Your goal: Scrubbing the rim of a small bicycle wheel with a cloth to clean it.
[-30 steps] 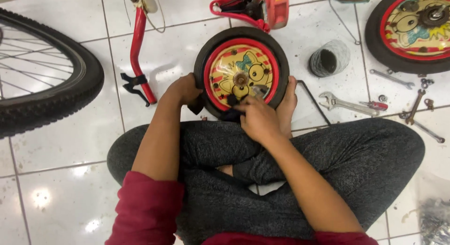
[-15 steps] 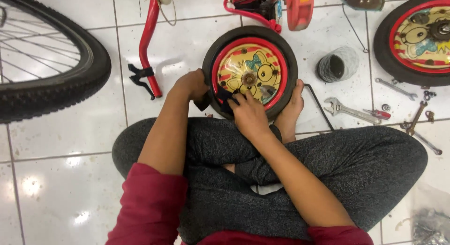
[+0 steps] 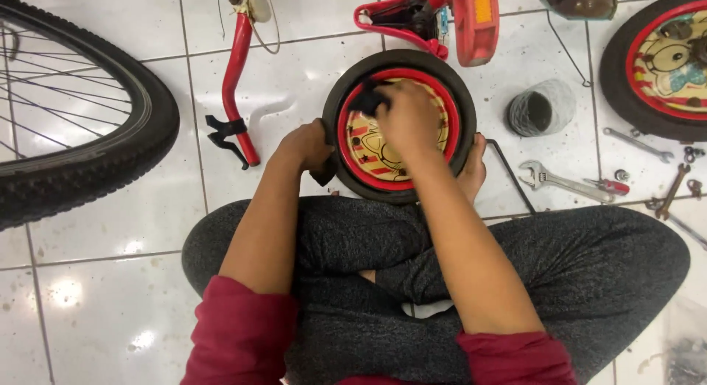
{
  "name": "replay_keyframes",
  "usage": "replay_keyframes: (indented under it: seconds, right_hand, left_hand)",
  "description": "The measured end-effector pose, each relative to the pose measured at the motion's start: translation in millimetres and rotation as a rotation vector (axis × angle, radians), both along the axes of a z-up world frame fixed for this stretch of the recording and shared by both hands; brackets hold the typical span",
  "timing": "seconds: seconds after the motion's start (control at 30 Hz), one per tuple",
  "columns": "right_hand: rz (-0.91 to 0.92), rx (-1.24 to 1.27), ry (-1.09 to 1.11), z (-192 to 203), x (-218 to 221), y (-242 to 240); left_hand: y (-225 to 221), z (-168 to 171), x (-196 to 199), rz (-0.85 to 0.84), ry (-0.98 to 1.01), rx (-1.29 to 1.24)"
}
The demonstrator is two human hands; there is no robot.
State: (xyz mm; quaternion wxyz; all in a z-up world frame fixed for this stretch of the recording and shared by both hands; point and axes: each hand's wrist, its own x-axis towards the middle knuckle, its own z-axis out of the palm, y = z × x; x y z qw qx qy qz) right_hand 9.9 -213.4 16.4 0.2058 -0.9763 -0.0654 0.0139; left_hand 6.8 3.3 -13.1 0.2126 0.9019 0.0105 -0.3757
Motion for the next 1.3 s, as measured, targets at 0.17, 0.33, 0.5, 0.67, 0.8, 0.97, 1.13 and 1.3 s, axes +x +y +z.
replay_keyframes:
  seconds: [0.17,0.33,0.5,0.67,0.8,0.97,1.13,1.3]
  right_hand:
    - [-0.273,0.285,0.051,12,-9,-34]
    - [-0.233,0.340,0.017,38,-23,-22]
    - [0.044,0.371,-0.005,29,-30,-19]
    - [0.193,0.154,0.008,33,-28,-2]
    - [0.150,0.305,0.009,1,-12,-34]
    - [-0.060,0.201,-0.211,10,-5,-75]
    - [-0.102,0.295,-0.113,10,-46,-83]
    - [-0.187,0.394,-0.096,20,-69,-70]
  left_hand:
    - [-4,9,1,-0.004,-0.011,-0.010]
    - [-5,9,-4,0.001,-0.010,-0.012]
    - [-4,10,0,-0.021,0.003,0.015]
    - [-8,24,-1,0.008,-0.013,-0.022]
    - [-5,19,-3,0.013,-0.027,-0.005]
    - [-8,11,-1,-0.029,-0.091,0.056]
    - [-5,6,3,-0.002,-0.061,-0.016]
    - [-3,1,2,-0.032,-0.063,0.014]
